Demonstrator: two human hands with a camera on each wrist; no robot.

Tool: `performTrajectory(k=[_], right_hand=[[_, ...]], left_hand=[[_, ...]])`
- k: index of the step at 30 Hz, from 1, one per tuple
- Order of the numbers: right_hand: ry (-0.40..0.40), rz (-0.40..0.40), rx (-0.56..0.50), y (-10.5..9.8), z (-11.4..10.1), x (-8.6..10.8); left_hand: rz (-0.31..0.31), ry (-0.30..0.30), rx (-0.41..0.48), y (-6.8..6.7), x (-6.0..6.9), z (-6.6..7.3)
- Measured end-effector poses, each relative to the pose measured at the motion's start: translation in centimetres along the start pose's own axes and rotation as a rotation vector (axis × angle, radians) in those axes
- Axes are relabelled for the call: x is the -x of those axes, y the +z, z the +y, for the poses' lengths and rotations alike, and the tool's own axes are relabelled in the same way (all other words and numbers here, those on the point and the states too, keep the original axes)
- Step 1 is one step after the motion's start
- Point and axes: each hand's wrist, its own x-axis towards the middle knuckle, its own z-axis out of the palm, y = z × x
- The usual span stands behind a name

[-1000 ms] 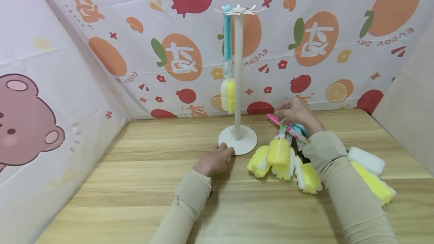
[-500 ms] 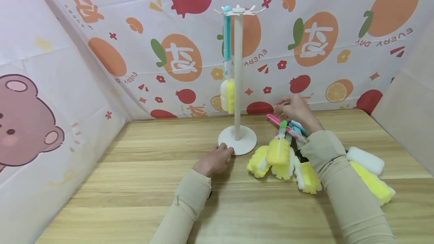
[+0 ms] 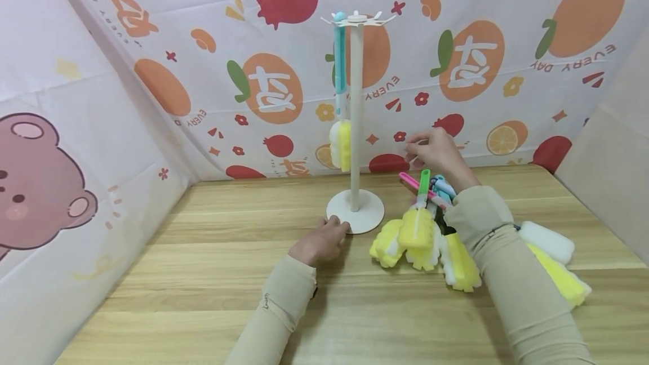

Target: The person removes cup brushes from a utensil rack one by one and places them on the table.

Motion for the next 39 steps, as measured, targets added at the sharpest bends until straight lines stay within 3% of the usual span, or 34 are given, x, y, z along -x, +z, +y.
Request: performTrajectory(k=[6,39], right_hand=[[0.003,0.006,0.012,0.2,-0.5,0.0],[-0.167,0.066,0.237,1.4,-2.6,0.4]], left_hand=[[-0.004,-0.007,0.003,0.1,-0.1,0.0],[0.003,-0.022,-0.022,0.1,0.0,0.1]])
